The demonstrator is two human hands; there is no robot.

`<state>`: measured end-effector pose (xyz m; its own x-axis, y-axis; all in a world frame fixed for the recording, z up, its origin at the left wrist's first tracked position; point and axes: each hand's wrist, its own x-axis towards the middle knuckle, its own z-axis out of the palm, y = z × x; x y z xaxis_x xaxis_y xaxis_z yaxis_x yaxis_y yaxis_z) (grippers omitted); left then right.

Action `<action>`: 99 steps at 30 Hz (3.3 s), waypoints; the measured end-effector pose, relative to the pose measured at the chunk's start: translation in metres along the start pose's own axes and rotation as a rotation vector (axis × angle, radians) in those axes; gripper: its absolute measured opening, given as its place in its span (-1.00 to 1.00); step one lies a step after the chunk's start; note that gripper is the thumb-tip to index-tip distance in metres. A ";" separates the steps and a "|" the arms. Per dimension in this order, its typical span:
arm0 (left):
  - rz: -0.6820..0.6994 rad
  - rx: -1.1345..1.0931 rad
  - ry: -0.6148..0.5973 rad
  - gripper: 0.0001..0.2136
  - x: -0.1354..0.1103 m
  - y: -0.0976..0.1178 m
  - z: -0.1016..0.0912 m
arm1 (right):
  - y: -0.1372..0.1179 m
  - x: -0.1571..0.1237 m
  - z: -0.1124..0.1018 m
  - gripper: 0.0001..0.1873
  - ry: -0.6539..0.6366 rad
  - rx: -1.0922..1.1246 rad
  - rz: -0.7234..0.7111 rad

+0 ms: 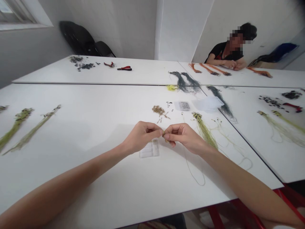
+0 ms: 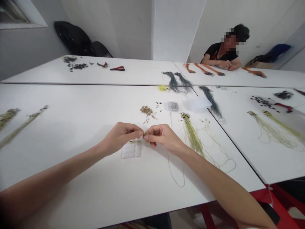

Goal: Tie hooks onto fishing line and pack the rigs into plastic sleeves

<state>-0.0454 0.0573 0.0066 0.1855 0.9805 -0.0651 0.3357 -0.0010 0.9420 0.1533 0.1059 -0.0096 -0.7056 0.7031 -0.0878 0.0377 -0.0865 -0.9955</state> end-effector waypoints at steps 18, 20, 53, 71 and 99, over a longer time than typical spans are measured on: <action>0.001 -0.285 0.062 -0.82 -0.003 -0.005 0.013 | 0.007 0.001 0.003 -0.79 0.131 0.041 -0.052; -0.002 -0.302 0.077 -0.81 -0.003 -0.007 0.016 | 0.007 0.001 0.004 -0.80 0.144 0.050 -0.062; 0.102 -0.255 0.183 -0.81 -0.009 -0.007 0.025 | 0.005 -0.003 0.020 -0.88 0.395 -0.082 -0.219; 0.211 -0.088 0.268 -0.75 -0.017 -0.015 0.044 | 0.010 -0.004 0.030 -0.94 0.532 -0.198 -0.317; -0.029 -0.504 -0.114 -0.77 -0.001 -0.010 0.027 | 0.006 0.003 0.016 -0.88 0.313 0.280 -0.149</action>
<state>-0.0243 0.0508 -0.0112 0.2916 0.9510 -0.1029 -0.1391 0.1486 0.9791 0.1402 0.0957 -0.0156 -0.4387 0.8986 0.0070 -0.2719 -0.1253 -0.9541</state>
